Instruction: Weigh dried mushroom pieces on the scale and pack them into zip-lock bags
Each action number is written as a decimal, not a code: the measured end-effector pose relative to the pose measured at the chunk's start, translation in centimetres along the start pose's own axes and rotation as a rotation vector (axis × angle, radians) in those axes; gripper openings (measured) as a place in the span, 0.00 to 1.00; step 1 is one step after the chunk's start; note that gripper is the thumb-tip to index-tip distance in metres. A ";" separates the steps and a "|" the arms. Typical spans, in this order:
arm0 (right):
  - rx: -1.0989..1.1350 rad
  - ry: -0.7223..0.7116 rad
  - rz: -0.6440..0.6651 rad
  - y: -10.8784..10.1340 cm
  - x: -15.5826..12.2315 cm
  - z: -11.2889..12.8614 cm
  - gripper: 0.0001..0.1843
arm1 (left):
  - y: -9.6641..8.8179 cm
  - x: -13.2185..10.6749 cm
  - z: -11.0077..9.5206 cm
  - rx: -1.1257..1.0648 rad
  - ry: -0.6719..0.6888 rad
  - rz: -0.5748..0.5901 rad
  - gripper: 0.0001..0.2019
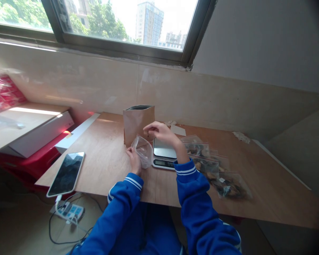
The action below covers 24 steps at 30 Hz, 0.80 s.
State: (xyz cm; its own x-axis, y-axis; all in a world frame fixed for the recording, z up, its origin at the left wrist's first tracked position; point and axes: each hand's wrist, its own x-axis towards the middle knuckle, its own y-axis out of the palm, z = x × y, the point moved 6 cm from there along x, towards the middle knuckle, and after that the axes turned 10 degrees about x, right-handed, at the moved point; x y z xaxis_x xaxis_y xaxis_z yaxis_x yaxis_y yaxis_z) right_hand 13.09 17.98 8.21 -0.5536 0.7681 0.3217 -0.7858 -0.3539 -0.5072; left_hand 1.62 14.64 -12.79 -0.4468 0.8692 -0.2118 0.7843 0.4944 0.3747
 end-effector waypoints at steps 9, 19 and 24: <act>-0.027 -0.325 -0.454 -4.0 9.1 2.6 0.12 | 0.3 -1.2 -1.3 0.033 0.065 -0.038 0.14; -0.162 -0.244 -0.304 -1.7 9.8 -0.8 0.11 | 0.2 -0.7 -0.9 0.121 0.087 0.003 0.15; -0.216 -0.291 -0.327 -2.3 9.1 -0.1 0.11 | 0.4 -0.9 -1.1 0.114 0.117 0.025 0.17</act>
State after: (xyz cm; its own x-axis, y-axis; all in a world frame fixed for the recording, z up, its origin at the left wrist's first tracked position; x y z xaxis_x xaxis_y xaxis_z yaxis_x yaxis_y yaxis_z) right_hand 9.88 25.84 12.27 -0.3656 0.6283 0.6867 -0.8733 0.0236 -0.4866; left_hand 1.82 14.09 -11.45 -0.4683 0.8785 -0.0943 0.8366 0.4752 0.2725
